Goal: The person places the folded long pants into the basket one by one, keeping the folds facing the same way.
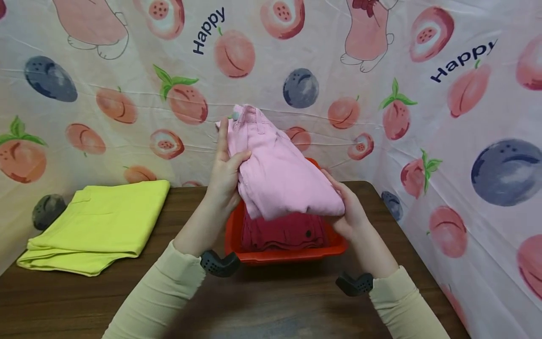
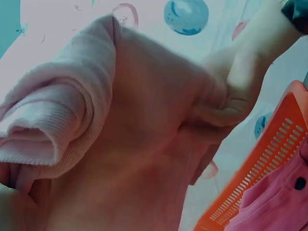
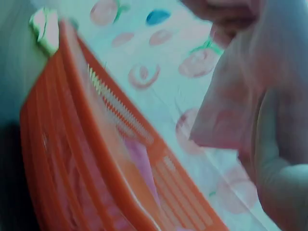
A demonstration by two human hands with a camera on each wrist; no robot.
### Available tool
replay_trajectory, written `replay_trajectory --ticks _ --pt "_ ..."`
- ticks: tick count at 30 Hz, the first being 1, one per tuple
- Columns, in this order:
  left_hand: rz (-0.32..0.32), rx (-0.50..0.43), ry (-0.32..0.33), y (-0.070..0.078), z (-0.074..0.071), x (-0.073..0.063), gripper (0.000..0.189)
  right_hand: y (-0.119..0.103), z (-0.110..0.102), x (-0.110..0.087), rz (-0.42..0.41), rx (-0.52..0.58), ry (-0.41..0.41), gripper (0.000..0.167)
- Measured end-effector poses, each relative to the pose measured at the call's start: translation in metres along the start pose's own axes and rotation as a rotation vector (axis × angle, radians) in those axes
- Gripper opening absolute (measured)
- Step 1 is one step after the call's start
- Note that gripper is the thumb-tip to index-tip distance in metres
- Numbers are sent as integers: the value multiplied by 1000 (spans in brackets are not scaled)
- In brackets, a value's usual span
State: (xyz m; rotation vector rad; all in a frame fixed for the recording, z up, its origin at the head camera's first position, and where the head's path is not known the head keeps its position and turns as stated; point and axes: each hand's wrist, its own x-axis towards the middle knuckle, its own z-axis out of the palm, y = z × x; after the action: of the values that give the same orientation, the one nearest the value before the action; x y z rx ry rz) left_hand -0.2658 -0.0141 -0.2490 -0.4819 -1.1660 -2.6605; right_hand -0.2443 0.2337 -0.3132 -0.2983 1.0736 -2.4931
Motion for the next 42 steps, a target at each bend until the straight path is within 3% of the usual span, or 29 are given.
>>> replay_trajectory --ticks 3,5,8,11,13,16,21,25,29,32,36,39,42 --pt "82 3 26 -2 1 -1 87 9 1 -4 -54 155 37 51" --pt "135 14 39 -4 2 -2 86 16 4 -7 -75 182 55 58" --pt "199 40 58 -9 2 -3 88 24 12 -11 -78 142 59 63" --pt "240 88 77 -14 2 -5 89 30 23 -12 -74 64 1 58" --pt "255 126 81 -17 2 -7 91 33 30 -12 -82 23 -41 55" --pt "252 168 84 -22 3 -12 93 35 42 -6 -114 9 -43 52" --pt "252 205 86 -28 1 -19 100 38 53 8 -186 57 151 51" --pt "255 196 86 -32 -3 -22 109 39 54 19 -254 41 314 60" --pt "222 170 89 -31 -9 -20 117 37 51 25 -315 -50 383 68" --pt "171 139 90 -27 -13 -17 121 35 45 26 -347 -94 378 70" --pt "33 -5 133 -18 -22 -14 117 31 35 24 -356 -116 309 75" --pt "-71 -149 166 -9 -31 -12 103 26 28 23 -364 -140 247 77" --pt "-155 -226 153 -2 -42 -8 86 21 21 20 -372 -191 188 78"
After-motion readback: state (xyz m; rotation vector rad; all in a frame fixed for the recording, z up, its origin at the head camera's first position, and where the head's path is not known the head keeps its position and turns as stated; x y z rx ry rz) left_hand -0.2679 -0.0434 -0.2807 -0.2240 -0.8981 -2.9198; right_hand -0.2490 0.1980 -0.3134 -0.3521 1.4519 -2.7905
